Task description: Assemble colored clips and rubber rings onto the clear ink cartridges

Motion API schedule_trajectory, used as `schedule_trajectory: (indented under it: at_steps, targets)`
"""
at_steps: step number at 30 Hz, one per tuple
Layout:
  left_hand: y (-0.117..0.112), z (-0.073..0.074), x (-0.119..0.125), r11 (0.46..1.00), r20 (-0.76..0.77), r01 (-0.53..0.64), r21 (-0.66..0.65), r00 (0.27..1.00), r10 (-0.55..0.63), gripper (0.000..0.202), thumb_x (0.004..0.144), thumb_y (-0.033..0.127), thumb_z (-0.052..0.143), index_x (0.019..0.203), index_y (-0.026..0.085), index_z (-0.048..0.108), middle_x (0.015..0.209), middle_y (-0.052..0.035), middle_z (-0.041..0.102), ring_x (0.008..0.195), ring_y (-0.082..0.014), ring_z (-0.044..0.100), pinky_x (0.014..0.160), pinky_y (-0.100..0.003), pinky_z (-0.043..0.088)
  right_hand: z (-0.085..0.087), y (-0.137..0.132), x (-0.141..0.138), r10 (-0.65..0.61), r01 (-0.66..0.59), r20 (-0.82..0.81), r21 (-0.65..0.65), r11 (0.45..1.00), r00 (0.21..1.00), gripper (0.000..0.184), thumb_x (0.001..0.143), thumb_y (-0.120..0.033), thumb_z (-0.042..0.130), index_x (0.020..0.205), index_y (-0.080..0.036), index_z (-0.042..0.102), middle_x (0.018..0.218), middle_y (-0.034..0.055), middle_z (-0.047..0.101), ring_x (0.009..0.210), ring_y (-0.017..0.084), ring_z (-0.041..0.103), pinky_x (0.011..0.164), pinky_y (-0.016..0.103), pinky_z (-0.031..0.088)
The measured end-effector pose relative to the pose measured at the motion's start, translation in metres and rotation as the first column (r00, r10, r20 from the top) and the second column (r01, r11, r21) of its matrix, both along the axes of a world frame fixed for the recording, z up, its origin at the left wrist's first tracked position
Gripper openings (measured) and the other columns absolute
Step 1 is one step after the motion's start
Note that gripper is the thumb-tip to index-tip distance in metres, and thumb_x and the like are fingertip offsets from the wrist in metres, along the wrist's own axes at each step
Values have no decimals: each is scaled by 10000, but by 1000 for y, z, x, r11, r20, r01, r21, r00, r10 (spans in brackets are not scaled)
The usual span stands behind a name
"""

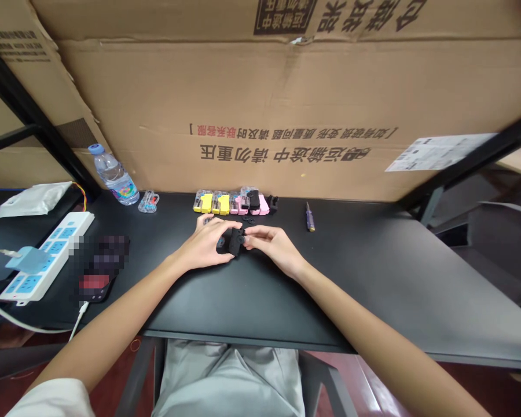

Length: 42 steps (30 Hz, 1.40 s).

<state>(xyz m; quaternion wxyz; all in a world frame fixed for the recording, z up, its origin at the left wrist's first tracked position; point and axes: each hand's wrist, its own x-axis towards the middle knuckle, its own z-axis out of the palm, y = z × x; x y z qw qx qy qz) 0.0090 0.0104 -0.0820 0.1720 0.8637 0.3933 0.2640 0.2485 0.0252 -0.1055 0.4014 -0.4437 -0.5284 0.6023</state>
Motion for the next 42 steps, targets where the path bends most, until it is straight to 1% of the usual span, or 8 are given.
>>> schedule_trajectory:
  at_steps: [7, 13, 20, 24, 28, 31, 37, 42]
  targets:
    - [0, 0, 1, 999, -20, 34, 9, 999, -33, 662, 801, 278, 787, 1417, 316, 547, 1389, -57, 699, 1286, -285, 628, 1264, -524, 212, -2, -1, -4, -4, -5, 60, 136, 991, 998, 364, 729, -305, 838, 1057, -191, 725, 768, 6, 746, 685, 178, 689, 796, 384, 595]
    - [-1, 0, 2, 1000, -28, 27, 4, 999, -26, 670, 804, 301, 802, 1427, 320, 556, 1366, -60, 706, 1272, -292, 633, 1260, -535, 216, -1, -4, -5, -8, -4, 46, 241, 971, 999, 446, 760, -351, 834, 1128, -234, 612, 767, -24, 705, 705, 183, 691, 794, 380, 588]
    - [0, 2, 0, 999, -35, 26, 37, 999, -24, 656, 814, 284, 806, 1419, 312, 555, 1382, -47, 707, 1271, -279, 629, 1250, -505, 222, 0, -5, -7, -3, -13, 63, 255, 967, 998, 395, 822, -430, 821, 1101, -235, 622, 827, 13, 730, 750, 192, 696, 791, 376, 588]
    - [0, 3, -1, 999, -47, -32, 39, 998, 34, 601, 820, 339, 825, 1372, 301, 588, 1385, -48, 708, 1226, -291, 643, 1207, -494, 277, 3, -8, -8, 35, -47, 60, 220, 974, 998, 467, 885, -500, 769, 1241, -229, 634, 915, 42, 754, 848, 227, 727, 832, 404, 605]
    - [0, 3, 0, 996, -33, -71, 50, 997, 73, 600, 834, 468, 845, 1354, 289, 604, 1356, -62, 715, 1219, -305, 648, 1169, -485, 313, 6, -15, -13, 125, -153, 128, 238, 959, 984, 610, 876, -450, 785, 1413, -253, 574, 923, 17, 740, 879, 221, 715, 917, 421, 587]
    - [3, 4, -3, 994, -26, -84, 65, 996, 86, 643, 838, 553, 844, 1371, 293, 596, 1370, -73, 703, 1270, -315, 628, 1174, -483, 313, 3, -16, -14, 103, -136, 141, 249, 959, 985, 715, 851, -413, 797, 1487, -254, 512, 887, -1, 706, 845, 207, 692, 900, 408, 585]
    - [15, 13, -31, 979, -101, -179, 94, 977, 189, 515, 974, 549, 693, 1393, 269, 589, 1427, -94, 673, 1318, -312, 597, 1178, -502, 320, 0, -7, -5, -31, -2, 132, 240, 971, 991, 520, 806, -447, 831, 1246, -230, 657, 977, 37, 705, 906, 216, 692, 884, 393, 590]
    - [21, 18, -53, 983, -238, -176, -56, 958, 159, 706, 898, 702, 706, 1432, 252, 600, 1461, -117, 638, 1285, -352, 615, 1099, -506, 440, 6, -7, -1, -31, -12, 156, 263, 965, 987, 404, 814, -521, 841, 1058, -225, 715, 1046, 65, 749, 944, 253, 702, 915, 421, 580]
